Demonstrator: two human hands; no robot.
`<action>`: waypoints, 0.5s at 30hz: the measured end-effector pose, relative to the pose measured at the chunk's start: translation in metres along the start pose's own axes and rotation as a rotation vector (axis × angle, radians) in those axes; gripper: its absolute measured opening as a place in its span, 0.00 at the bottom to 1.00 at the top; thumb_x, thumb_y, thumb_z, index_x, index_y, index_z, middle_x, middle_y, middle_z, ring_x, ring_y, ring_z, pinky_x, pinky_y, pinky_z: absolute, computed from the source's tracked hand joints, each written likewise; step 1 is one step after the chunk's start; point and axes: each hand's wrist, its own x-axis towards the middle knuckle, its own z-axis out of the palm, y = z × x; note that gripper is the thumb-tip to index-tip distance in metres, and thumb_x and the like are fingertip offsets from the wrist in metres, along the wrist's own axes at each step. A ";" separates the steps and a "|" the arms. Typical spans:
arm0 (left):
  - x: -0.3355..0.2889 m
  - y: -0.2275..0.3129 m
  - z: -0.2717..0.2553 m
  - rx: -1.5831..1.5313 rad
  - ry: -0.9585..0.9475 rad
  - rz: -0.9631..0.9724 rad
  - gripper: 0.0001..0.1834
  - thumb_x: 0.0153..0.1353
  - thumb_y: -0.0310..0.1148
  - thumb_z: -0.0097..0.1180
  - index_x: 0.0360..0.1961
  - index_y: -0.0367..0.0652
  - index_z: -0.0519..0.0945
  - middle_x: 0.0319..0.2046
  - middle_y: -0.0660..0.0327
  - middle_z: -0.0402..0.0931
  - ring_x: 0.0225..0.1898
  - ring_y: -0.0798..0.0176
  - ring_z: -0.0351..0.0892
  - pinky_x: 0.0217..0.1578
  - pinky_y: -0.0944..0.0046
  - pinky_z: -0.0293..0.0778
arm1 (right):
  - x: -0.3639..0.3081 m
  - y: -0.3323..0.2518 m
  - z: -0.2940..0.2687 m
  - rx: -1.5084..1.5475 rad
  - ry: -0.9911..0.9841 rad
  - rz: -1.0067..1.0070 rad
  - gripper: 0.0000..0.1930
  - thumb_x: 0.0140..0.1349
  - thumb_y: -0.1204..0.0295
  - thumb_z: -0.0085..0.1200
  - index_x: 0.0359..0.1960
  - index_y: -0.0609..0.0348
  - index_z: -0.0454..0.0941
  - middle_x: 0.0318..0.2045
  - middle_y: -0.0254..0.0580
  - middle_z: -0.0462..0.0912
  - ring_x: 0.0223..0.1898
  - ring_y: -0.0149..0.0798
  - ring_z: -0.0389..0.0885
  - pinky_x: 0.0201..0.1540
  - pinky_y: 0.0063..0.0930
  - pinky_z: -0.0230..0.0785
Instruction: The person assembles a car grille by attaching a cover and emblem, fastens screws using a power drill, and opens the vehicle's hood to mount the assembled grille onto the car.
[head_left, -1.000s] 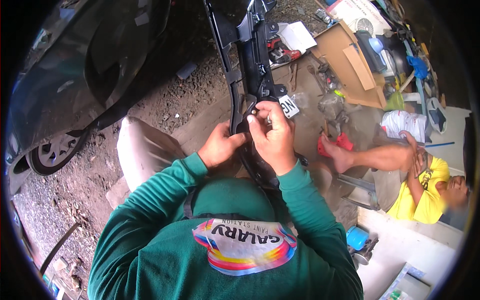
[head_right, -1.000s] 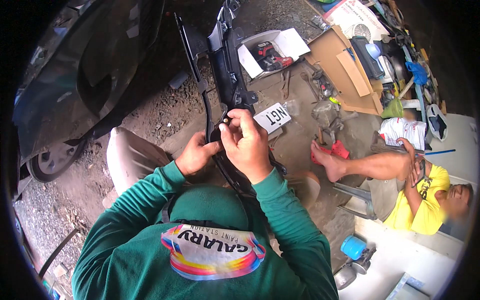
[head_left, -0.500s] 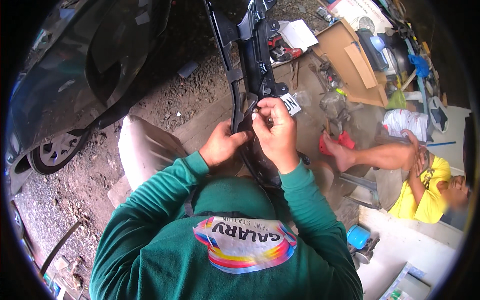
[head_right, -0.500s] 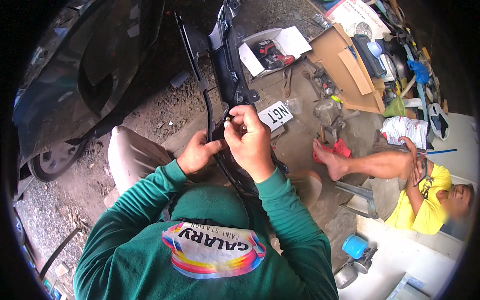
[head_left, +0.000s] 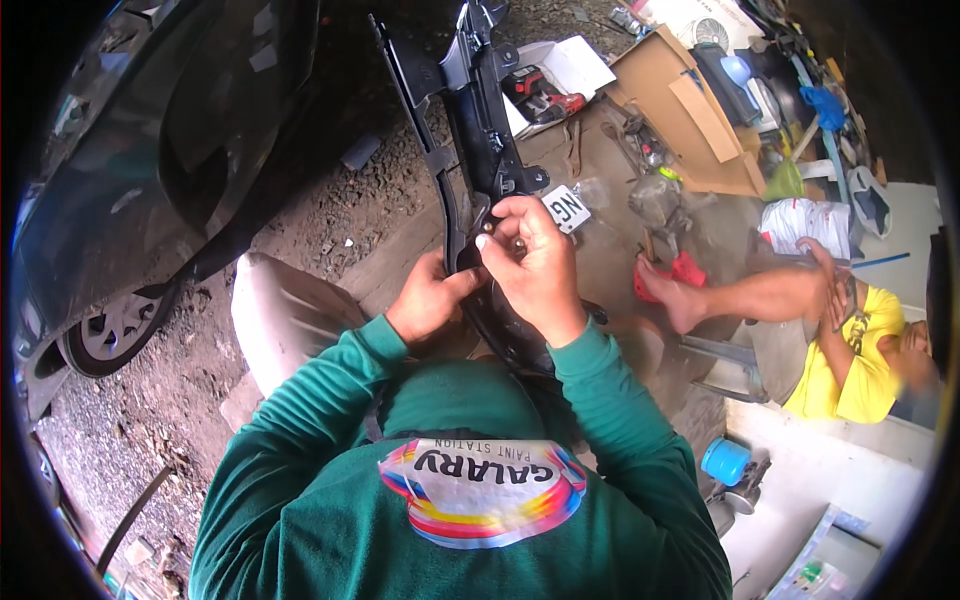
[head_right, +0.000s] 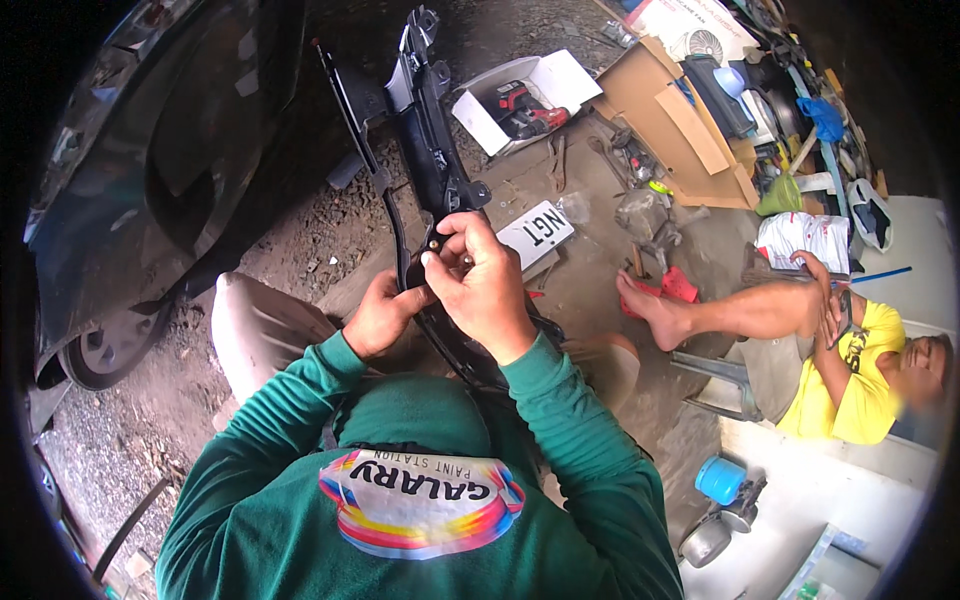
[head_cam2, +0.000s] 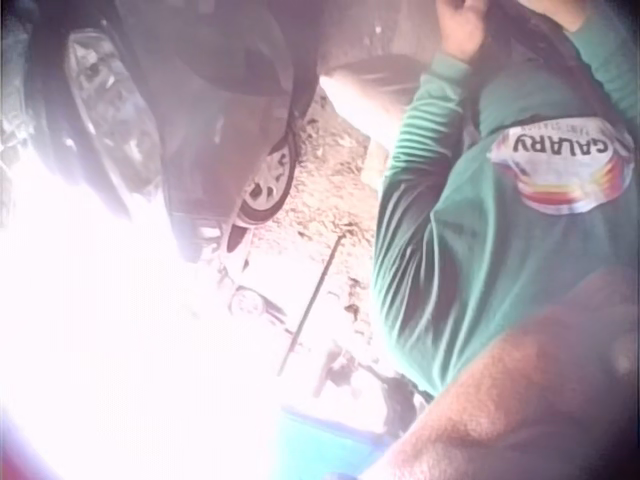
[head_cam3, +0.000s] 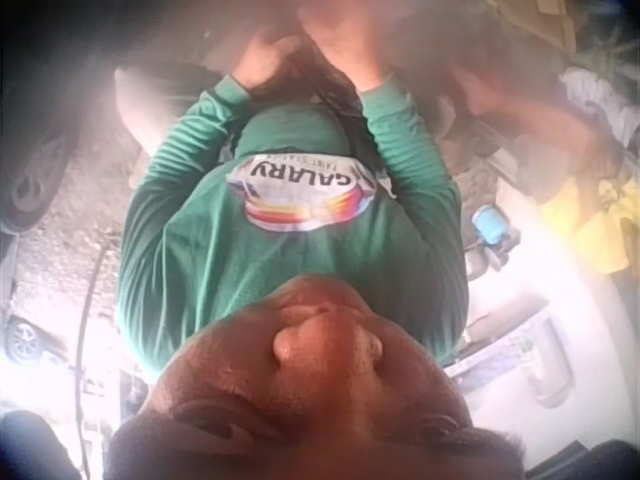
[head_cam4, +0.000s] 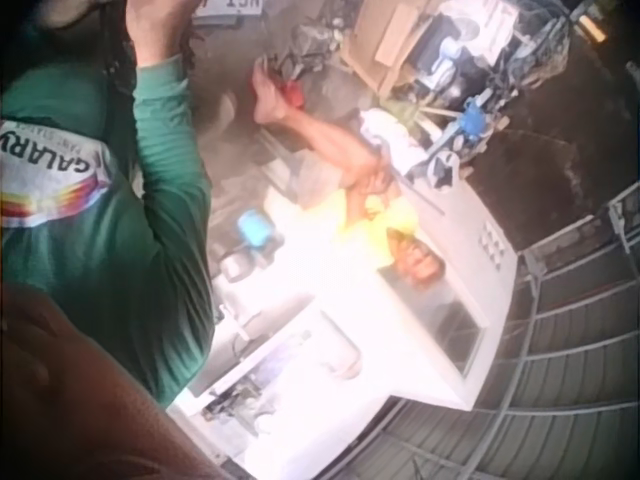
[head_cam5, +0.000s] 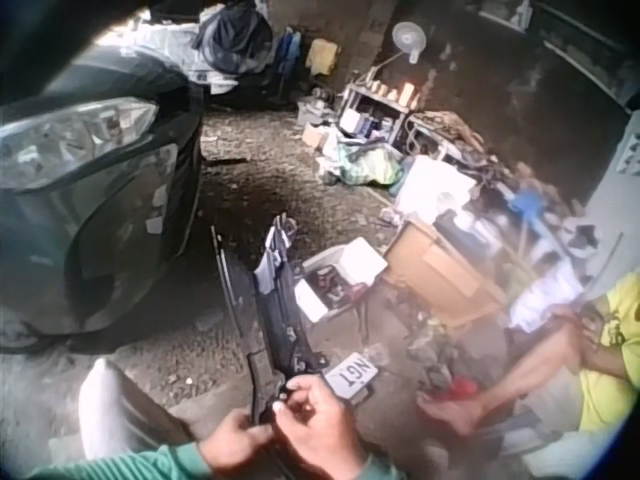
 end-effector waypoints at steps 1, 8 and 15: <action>0.001 -0.001 0.000 0.023 -0.005 0.011 0.19 0.73 0.25 0.62 0.62 0.30 0.78 0.49 0.57 0.87 0.47 0.62 0.88 0.51 0.59 0.84 | -0.001 -0.002 -0.001 -0.035 -0.015 0.005 0.09 0.67 0.79 0.68 0.45 0.59 0.80 0.27 0.32 0.84 0.28 0.22 0.81 0.32 0.24 0.74; 0.001 -0.001 0.001 0.041 -0.001 0.047 0.18 0.73 0.25 0.63 0.61 0.30 0.80 0.49 0.56 0.88 0.48 0.62 0.87 0.52 0.60 0.84 | 0.001 0.005 -0.003 -0.067 -0.001 -0.023 0.08 0.67 0.79 0.67 0.44 0.60 0.80 0.27 0.33 0.85 0.28 0.22 0.82 0.32 0.24 0.75; 0.002 0.002 0.005 0.068 0.015 0.024 0.18 0.72 0.24 0.62 0.61 0.30 0.80 0.49 0.56 0.88 0.49 0.62 0.87 0.53 0.59 0.84 | 0.001 0.004 -0.009 -0.011 0.000 0.015 0.08 0.68 0.79 0.66 0.47 0.61 0.81 0.29 0.31 0.85 0.30 0.21 0.81 0.34 0.22 0.74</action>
